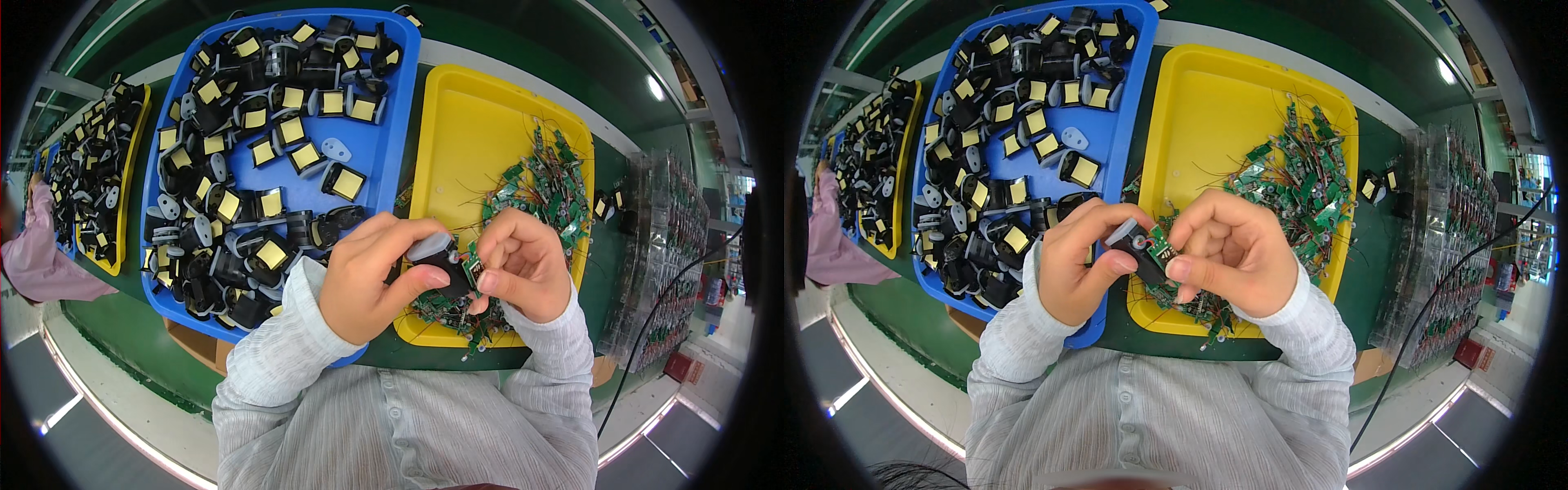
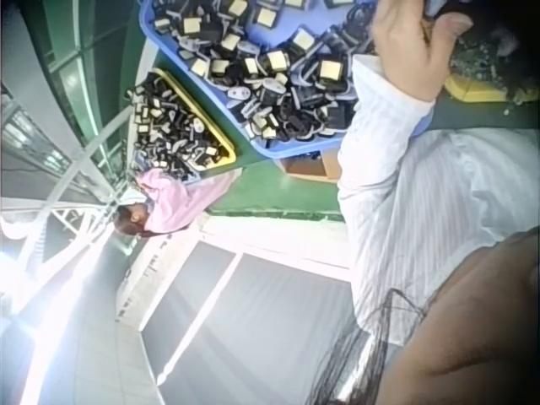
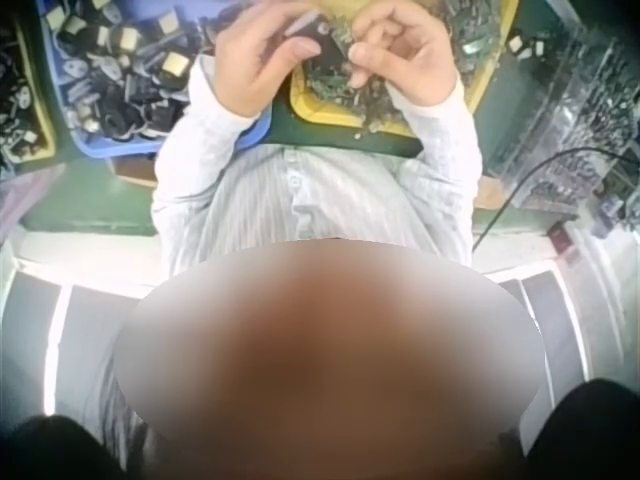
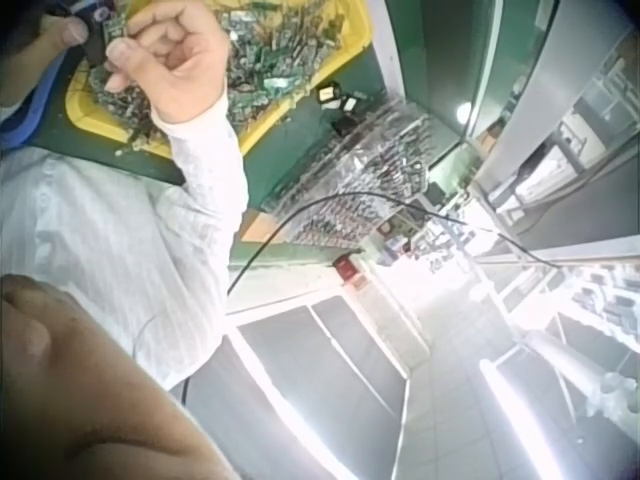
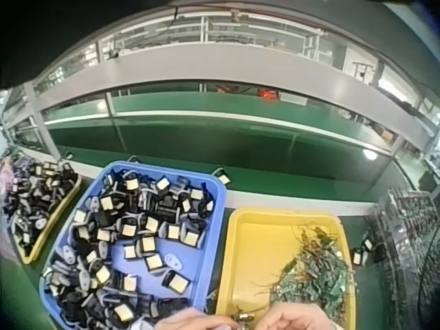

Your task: The person assembles electronic devices by picking up a black plastic housing from a blue tray and a circuit board from a yellow tray. They fit the circuit board into the housing, press the components together, and place the completed assembly onto the table.

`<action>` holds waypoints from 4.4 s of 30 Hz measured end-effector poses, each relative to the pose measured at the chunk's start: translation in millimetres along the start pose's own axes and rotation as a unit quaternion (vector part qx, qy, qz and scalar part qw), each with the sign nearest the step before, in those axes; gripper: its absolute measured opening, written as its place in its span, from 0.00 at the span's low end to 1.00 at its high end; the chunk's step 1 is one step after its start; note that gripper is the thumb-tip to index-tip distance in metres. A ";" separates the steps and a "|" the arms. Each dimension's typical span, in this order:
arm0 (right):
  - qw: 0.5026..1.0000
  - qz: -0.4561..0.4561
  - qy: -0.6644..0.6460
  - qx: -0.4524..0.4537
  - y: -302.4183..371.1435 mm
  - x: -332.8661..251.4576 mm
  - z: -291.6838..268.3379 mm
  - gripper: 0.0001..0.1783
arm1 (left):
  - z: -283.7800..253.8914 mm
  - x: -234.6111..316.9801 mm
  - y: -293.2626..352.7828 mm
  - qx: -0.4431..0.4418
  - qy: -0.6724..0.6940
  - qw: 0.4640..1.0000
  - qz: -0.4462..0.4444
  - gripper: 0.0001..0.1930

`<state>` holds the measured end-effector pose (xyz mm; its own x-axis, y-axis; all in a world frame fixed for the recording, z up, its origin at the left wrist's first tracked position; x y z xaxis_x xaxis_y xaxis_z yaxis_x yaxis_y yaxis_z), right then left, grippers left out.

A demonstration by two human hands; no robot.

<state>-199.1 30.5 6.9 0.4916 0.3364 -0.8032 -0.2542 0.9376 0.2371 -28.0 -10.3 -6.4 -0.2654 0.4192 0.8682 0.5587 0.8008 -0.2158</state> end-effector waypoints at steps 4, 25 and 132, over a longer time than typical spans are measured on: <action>1.000 0.021 -0.006 -0.018 -0.6 0.0 -0.4 0.10 | 1.4 0.2 0.0 -0.008 0.001 1.000 0.007 0.16; 0.992 0.120 0.035 -0.026 -1.2 4.4 -2.2 0.06 | -1.2 4.6 0.5 0.038 -0.093 0.992 0.074 0.18; 0.592 -0.021 0.803 0.064 -51.8 -64.5 -84.5 0.10 | -28.4 -13.4 -4.9 0.186 -0.425 0.886 0.012 0.08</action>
<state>-288.0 -47.2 0.2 -0.9573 -0.1082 -0.2681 -0.1536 0.9760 0.1545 -4.9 -31.9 -4.3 -0.8409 0.4822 0.2456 0.3170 0.8068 -0.4985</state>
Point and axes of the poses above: each hand's wrist, its own y-axis away from the middle knuckle, its own z-axis out of the palm, x = y × z, the point moved 3 cm from there along -y, towards the middle knuckle, and after that the axes turned 10 degrees about -y, right-handed, at the moved point
